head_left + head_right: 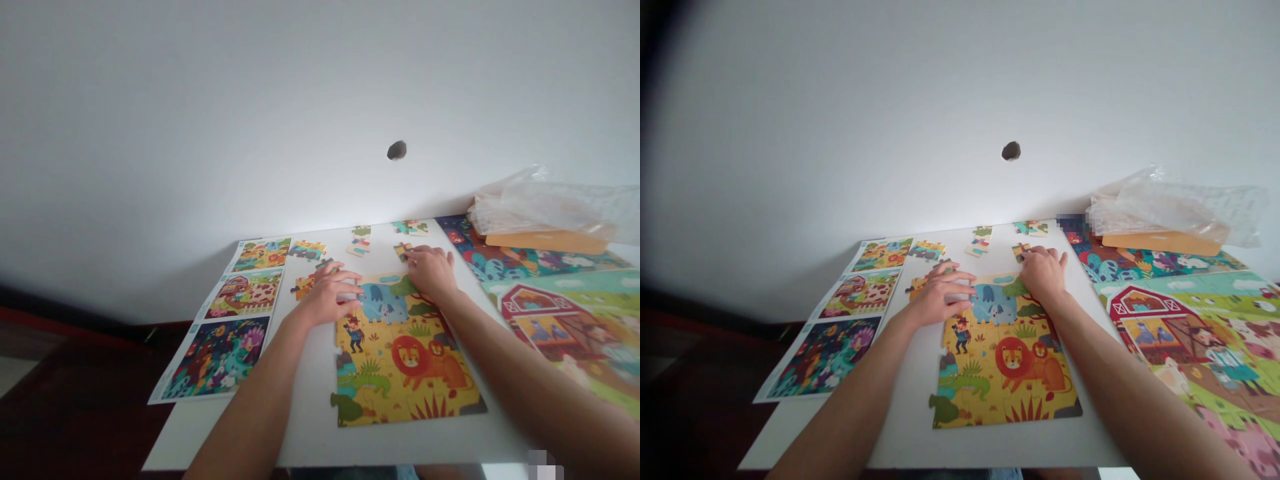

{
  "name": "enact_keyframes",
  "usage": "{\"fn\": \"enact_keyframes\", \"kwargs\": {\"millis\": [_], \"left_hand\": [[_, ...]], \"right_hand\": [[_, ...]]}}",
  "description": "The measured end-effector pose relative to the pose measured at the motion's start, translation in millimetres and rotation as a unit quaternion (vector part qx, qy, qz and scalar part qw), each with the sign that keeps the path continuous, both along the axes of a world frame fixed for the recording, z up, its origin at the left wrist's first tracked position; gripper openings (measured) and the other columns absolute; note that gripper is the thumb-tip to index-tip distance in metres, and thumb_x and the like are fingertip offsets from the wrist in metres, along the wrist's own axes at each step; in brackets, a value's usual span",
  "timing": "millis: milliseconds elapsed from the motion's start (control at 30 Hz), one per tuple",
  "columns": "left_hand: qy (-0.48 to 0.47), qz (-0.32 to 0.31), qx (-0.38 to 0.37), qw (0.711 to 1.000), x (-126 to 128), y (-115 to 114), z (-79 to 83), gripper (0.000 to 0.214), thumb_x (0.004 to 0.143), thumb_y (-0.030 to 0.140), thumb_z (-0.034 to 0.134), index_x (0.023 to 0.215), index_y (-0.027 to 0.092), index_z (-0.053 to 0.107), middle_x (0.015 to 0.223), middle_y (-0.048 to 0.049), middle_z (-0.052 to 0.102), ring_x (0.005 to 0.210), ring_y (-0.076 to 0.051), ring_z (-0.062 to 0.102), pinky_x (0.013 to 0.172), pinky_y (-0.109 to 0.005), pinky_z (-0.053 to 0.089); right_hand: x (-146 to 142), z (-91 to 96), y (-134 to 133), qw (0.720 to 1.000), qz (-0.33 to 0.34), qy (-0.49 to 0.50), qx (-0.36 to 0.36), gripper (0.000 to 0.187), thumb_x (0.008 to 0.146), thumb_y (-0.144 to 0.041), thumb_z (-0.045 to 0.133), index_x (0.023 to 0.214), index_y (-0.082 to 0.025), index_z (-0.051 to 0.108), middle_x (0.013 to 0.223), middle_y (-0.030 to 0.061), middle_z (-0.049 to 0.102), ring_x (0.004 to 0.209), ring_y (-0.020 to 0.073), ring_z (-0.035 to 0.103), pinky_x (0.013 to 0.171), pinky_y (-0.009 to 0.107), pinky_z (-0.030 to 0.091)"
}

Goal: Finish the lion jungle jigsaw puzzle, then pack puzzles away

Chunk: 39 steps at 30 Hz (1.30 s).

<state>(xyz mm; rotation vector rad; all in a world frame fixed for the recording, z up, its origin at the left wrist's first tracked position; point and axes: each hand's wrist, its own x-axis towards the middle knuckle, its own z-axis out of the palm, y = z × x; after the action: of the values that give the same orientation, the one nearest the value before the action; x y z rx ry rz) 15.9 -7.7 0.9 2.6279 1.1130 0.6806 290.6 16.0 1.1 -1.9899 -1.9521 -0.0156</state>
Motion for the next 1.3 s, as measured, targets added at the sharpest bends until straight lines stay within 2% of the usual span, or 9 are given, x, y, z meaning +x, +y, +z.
{"fn": "enact_keyframes", "kwargs": {"millis": [133,333,533,733,867,1000,1133,1300], "left_hand": [[0.016,-0.017,-0.037,0.999,-2,-1,4.3,0.028,0.077,0.036,0.074,0.106,0.033,0.075,0.13,0.0009,0.064,0.135,-0.03,0.039,0.114,-0.049,0.026],[0.081,-0.024,-0.125,0.989,-7,-6,17.4,0.059,0.068,0.053,0.079,0.123,0.036,0.067,0.148,-0.0009,0.049,0.147,-0.038,0.017,0.116,-0.057,0.018],[0.098,-0.017,-0.134,0.986,0,-9,17.1,0.06,0.071,0.052,0.078,0.128,0.038,0.063,0.151,0.0007,0.045,0.148,-0.039,0.013,0.117,-0.059,0.015],[0.102,-0.03,-0.112,0.988,12,-13,13.2,0.058,0.077,0.054,0.073,0.132,0.04,0.059,0.152,0.0027,0.043,0.147,-0.041,0.012,0.116,-0.064,0.01],[0.102,-0.037,-0.1,0.989,19,-15,14.4,0.058,0.078,0.054,0.071,0.133,0.041,0.058,0.151,0.0,0.045,0.147,-0.042,0.013,0.114,-0.068,0.009],[0.099,-0.031,-0.081,0.991,20,-15,12.6,0.057,0.076,0.059,0.071,0.129,0.04,0.062,0.151,0.0,0.045,0.146,-0.041,0.014,0.115,-0.066,0.013],[0.082,0.019,-0.052,0.995,19,-11,5.5,0.072,0.072,0.07,0.067,0.133,0.033,0.06,0.157,-0.003,0.035,0.145,-0.042,0.016,0.116,-0.063,0.017],[0.079,0.105,-0.051,0.99,18,-7,-1.0,0.085,0.079,0.073,0.055,0.149,0.027,0.039,0.153,-0.0076,0.041,0.142,-0.041,0.022,0.115,-0.066,0.012]], "right_hand": [[16,-1.5,6,0.999,-0.053,-0.006,-0.001,0.034,0.089,-0.029,0.047,0.109,-0.026,0.075,0.116,0.0118,0.067,0.108,0.0357,0.053,0.096,0.058,0.031],[28,-2.0,11,0.999,-0.044,0.003,-0.005,0.034,0.089,-0.035,0.05,0.111,-0.026,0.074,0.113,0.013,0.067,0.104,0.0356,0.054,0.091,0.052,0.035],[14,-5.4,11,0.997,0.081,-0.008,-0.003,0.035,0.091,-0.028,0.047,0.112,-0.03,0.074,0.119,0.0096,0.064,0.107,0.0333,0.051,0.094,0.049,0.036],[-3,-4.4,2,0.98,0.198,-0.023,-0.005,0.051,0.083,-0.012,0.046,0.126,-0.03,0.066,0.128,0.0077,0.06,0.104,0.0301,0.051,0.095,0.05,0.036],[-10,-2.8,-5,0.967,0.255,0.012,-0.008,0.049,0.086,-0.014,0.043,0.13,-0.028,0.062,0.133,0.0057,0.06,0.107,0.0292,0.051,0.097,0.049,0.036],[-16,-1.1,-11,0.948,0.314,0.052,-0.021,0.049,0.09,-0.028,0.049,0.139,-0.026,0.053,0.14,0.0057,0.056,0.113,0.0306,0.048,0.099,0.05,0.036],[-19,-0.3,-15,0.936,0.346,0.055,-0.032,0.058,0.091,-0.036,0.053,0.147,-0.026,0.042,0.14,0.009,0.056,0.118,0.0319,0.046,0.102,0.053,0.032],[-20,-2.0,-14,0.934,0.349,0.048,-0.055,0.067,0.092,-0.037,0.051,0.154,-0.024,0.028,0.14,0.0129,0.054,0.128,0.0331,0.04,0.107,0.058,0.026]]}}
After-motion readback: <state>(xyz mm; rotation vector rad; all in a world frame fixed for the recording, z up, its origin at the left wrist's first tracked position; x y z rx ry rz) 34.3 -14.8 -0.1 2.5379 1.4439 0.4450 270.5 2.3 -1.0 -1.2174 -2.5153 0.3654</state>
